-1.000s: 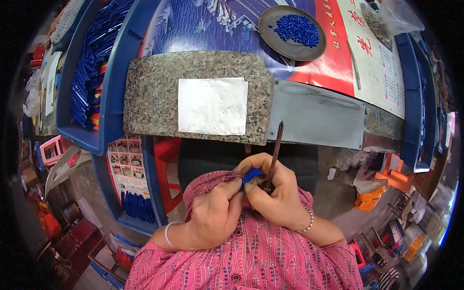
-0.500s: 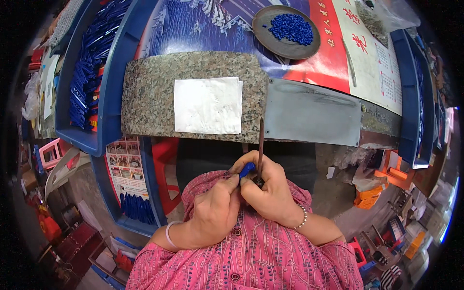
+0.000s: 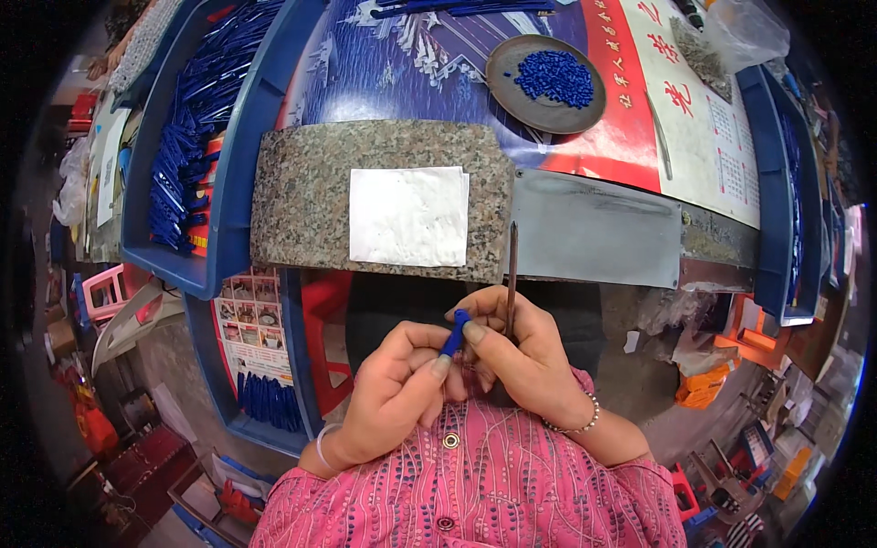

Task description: Assembling individual components of blue pens at a manual workstation on a production floor.

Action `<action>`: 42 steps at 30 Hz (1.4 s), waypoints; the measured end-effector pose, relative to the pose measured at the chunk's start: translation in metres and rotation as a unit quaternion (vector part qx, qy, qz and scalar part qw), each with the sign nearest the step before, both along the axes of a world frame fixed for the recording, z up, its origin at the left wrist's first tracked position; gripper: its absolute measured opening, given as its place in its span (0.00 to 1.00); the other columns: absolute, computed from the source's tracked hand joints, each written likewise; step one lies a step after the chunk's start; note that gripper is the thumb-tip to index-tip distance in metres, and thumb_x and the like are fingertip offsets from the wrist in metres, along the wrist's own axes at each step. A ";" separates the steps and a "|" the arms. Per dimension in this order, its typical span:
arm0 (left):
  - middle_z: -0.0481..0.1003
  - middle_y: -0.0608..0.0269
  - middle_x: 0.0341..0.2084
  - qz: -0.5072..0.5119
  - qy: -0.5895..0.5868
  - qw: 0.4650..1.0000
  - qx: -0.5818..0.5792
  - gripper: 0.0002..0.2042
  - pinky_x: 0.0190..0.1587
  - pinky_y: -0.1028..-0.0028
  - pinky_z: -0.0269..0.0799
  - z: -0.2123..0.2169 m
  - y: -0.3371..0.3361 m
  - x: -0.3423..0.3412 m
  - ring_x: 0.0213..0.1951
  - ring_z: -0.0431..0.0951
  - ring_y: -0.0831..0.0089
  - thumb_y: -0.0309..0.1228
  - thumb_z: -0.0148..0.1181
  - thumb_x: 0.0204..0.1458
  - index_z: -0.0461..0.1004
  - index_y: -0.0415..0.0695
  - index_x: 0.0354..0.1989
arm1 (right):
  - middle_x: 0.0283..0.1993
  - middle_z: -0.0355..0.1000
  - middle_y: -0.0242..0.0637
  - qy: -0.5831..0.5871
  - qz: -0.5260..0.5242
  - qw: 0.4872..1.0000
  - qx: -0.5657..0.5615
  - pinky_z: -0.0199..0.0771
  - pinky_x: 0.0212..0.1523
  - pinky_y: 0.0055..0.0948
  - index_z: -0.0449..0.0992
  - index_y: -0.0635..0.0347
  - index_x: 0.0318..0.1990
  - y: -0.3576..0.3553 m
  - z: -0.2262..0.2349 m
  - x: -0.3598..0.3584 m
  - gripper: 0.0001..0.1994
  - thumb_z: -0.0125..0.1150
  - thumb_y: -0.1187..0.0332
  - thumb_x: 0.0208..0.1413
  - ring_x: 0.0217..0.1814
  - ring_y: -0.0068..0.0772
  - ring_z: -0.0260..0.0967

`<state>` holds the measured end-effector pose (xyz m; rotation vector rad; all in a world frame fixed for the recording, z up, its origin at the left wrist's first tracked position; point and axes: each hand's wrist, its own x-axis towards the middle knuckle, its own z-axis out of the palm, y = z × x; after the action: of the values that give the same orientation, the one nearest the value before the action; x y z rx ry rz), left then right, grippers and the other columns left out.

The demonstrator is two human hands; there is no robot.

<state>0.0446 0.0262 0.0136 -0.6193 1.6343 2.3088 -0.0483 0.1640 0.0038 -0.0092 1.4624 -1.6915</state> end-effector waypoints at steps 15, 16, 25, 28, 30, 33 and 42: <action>0.72 0.58 0.23 0.010 -0.044 0.986 0.161 0.10 0.17 0.87 0.56 -0.006 -0.005 -0.001 0.13 0.62 0.85 0.26 0.41 0.59 0.60 0.37 0.47 | 0.25 0.68 0.32 -0.029 0.031 0.999 -0.014 0.62 0.18 0.15 0.66 0.67 0.41 0.001 -0.004 -0.005 0.09 0.50 0.72 0.55 0.18 0.16 0.62; 0.72 0.58 0.22 0.017 -0.044 0.981 0.187 0.10 0.15 0.86 0.55 -0.007 -0.006 -0.001 0.12 0.61 0.85 0.26 0.41 0.59 0.61 0.37 0.46 | 0.26 0.68 0.32 -0.033 0.038 0.999 -0.018 0.61 0.18 0.14 0.66 0.67 0.42 0.001 -0.003 -0.005 0.09 0.51 0.72 0.55 0.19 0.15 0.62; 0.70 0.55 0.19 0.056 -0.094 0.916 0.385 0.11 0.09 0.85 0.50 -0.014 -0.013 -0.005 0.07 0.56 0.84 0.29 0.45 0.57 0.62 0.38 0.45 | 0.27 0.69 0.31 -0.053 0.049 0.997 -0.033 0.59 0.19 0.14 0.67 0.67 0.45 0.001 0.001 -0.006 0.14 0.57 0.76 0.50 0.20 0.14 0.62; 0.70 0.55 0.19 0.057 -0.093 0.910 0.400 0.10 0.09 0.86 0.50 -0.014 -0.012 -0.005 0.08 0.56 0.84 0.29 0.46 0.57 0.62 0.37 0.44 | 0.27 0.69 0.31 -0.047 0.047 0.997 -0.031 0.59 0.19 0.15 0.67 0.67 0.44 0.001 0.000 -0.005 0.13 0.57 0.76 0.50 0.20 0.14 0.62; 0.70 0.54 0.19 0.057 -0.091 0.912 0.396 0.10 0.09 0.86 0.50 -0.015 -0.010 -0.005 0.08 0.56 0.84 0.29 0.46 0.56 0.63 0.37 0.44 | 0.28 0.69 0.31 -0.037 0.047 0.998 -0.034 0.60 0.19 0.15 0.68 0.67 0.43 0.002 -0.001 -0.005 0.12 0.57 0.76 0.50 0.20 0.15 0.62; 0.71 0.55 0.19 0.037 -0.082 0.925 0.369 0.10 0.10 0.86 0.50 -0.015 -0.009 -0.005 0.08 0.56 0.84 0.29 0.47 0.57 0.63 0.37 0.43 | 0.28 0.69 0.32 -0.011 0.048 0.998 -0.033 0.61 0.20 0.15 0.68 0.66 0.42 0.002 -0.002 -0.004 0.12 0.56 0.77 0.48 0.19 0.15 0.62; 0.71 0.58 0.21 0.044 -0.055 0.954 0.290 0.04 0.13 0.86 0.51 -0.012 -0.001 -0.001 0.11 0.58 0.85 0.25 0.41 0.59 0.61 0.41 0.41 | 0.29 0.69 0.31 -0.026 0.052 0.998 -0.032 0.61 0.20 0.14 0.68 0.66 0.41 0.001 -0.007 -0.004 0.12 0.55 0.77 0.46 0.20 0.15 0.63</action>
<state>0.0432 0.0252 0.0016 -0.6678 0.8198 2.5828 -0.0522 0.1649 -0.0035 -0.0750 1.3457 -1.6410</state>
